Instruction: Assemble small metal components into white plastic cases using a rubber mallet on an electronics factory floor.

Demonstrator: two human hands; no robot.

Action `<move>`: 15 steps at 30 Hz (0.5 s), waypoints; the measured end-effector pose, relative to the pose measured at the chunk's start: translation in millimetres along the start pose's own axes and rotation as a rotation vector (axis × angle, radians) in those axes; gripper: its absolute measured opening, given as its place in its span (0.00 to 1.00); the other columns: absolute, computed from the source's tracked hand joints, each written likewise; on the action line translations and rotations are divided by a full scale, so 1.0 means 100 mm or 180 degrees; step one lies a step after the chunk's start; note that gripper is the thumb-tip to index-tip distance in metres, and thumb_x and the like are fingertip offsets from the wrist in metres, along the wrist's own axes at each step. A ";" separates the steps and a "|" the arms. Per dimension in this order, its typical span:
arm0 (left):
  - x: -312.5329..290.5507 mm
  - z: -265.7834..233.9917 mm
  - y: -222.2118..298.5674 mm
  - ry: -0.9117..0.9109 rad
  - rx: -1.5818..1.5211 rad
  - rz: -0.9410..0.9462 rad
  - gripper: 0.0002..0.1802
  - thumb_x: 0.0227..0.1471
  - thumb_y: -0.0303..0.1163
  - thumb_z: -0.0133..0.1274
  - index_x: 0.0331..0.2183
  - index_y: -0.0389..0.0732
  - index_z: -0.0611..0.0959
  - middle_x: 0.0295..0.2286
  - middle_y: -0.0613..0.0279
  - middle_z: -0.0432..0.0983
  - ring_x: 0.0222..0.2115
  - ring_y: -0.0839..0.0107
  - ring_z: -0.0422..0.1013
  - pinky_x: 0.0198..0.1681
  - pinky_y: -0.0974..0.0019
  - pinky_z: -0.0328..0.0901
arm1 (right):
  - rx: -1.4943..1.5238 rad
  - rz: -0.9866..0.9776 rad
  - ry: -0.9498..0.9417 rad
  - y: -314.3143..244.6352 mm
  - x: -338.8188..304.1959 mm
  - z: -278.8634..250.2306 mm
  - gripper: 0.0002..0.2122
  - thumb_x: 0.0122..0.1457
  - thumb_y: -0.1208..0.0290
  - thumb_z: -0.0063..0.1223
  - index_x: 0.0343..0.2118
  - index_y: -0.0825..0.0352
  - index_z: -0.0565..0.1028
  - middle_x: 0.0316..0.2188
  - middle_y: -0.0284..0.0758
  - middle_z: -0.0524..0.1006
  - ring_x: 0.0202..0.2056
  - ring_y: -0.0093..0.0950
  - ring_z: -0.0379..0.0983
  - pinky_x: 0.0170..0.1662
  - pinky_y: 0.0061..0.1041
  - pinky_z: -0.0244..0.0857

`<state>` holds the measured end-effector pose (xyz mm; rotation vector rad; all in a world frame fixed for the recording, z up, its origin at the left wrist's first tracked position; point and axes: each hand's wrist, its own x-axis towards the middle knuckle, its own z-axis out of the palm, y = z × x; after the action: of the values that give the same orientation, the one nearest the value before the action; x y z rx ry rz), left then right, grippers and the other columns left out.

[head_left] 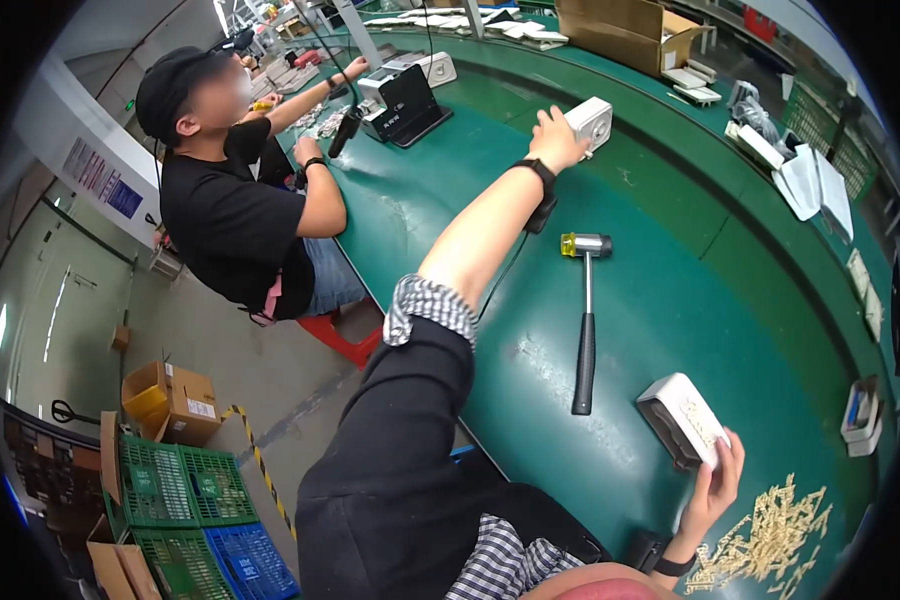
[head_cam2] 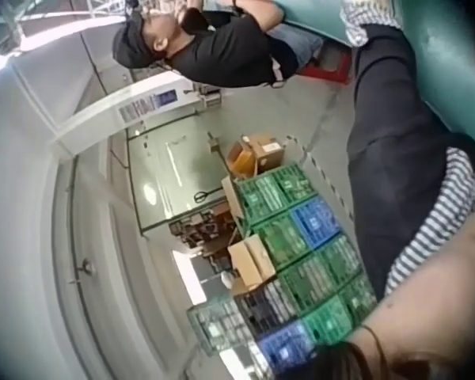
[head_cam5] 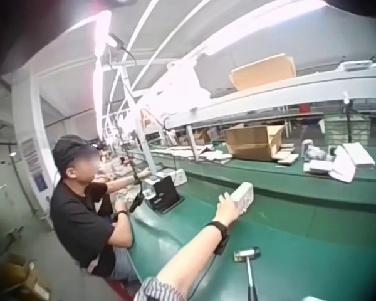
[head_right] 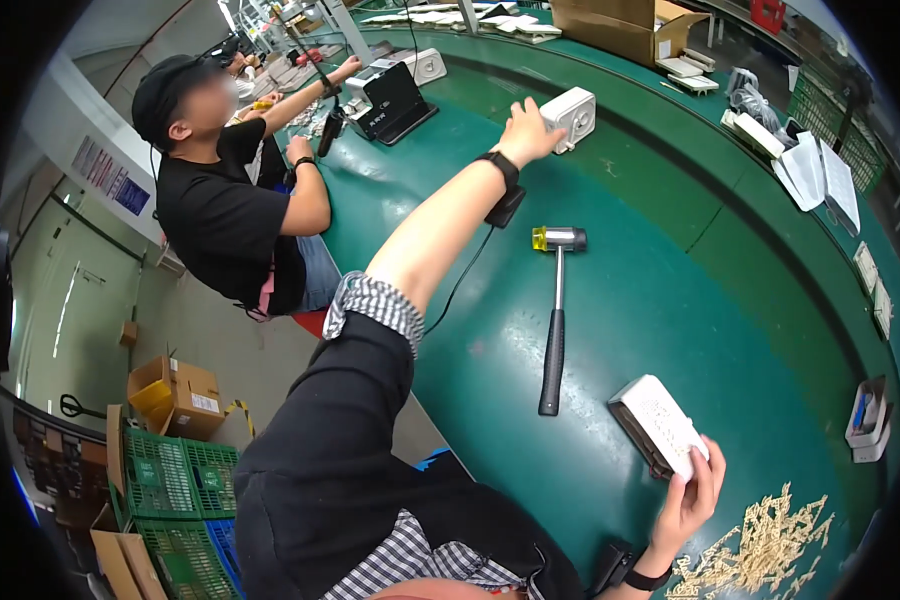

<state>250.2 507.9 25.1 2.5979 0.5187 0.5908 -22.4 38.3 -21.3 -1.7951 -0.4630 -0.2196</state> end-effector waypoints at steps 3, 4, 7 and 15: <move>0.33 0.10 -0.08 0.0401 0.0038 -0.0422 0.40 0.45 0.45 0.61 0.51 0.30 0.65 0.48 0.36 0.66 0.49 0.44 0.67 0.51 0.54 0.66 | -0.0334 0.0060 0.0072 -0.01 0.08 -0.24 0.17 0.63 0.72 0.44 0.53 0.71 0.69 0.56 0.46 0.65 0.57 0.37 0.62 0.60 0.35 0.53; 0.41 0.17 -0.08 0.0378 0.0024 -0.0412 0.40 0.45 0.45 0.61 0.51 0.30 0.65 0.48 0.36 0.66 0.49 0.44 0.67 0.51 0.54 0.66 | -0.0726 0.0128 0.0196 0.01 0.13 -0.39 0.18 0.63 0.71 0.44 0.54 0.72 0.68 0.56 0.47 0.65 0.57 0.38 0.61 0.61 0.35 0.52; 0.58 0.27 -0.12 -0.0269 -0.0053 -0.0346 0.33 0.47 0.44 0.61 0.46 0.30 0.69 0.44 0.37 0.72 0.44 0.46 0.72 0.47 0.55 0.69 | -0.2085 0.0590 0.0624 0.26 0.06 -0.83 0.18 0.63 0.71 0.44 0.55 0.71 0.67 0.56 0.47 0.65 0.58 0.40 0.60 0.61 0.35 0.51; -0.02 0.01 0.39 -0.0110 -0.0026 0.1099 0.26 0.45 0.40 0.62 0.38 0.30 0.73 0.32 0.39 0.77 0.36 0.46 0.75 0.41 0.53 0.71 | -0.3268 0.1718 0.1028 0.66 -0.21 -1.30 0.14 0.56 0.78 0.51 0.47 0.72 0.72 0.48 0.45 0.72 0.49 0.42 0.66 0.49 0.34 0.62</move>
<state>259.4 473.6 42.4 2.7030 0.0531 0.6520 -1.5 -104.3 -51.3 -2.7266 0.4768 -0.3989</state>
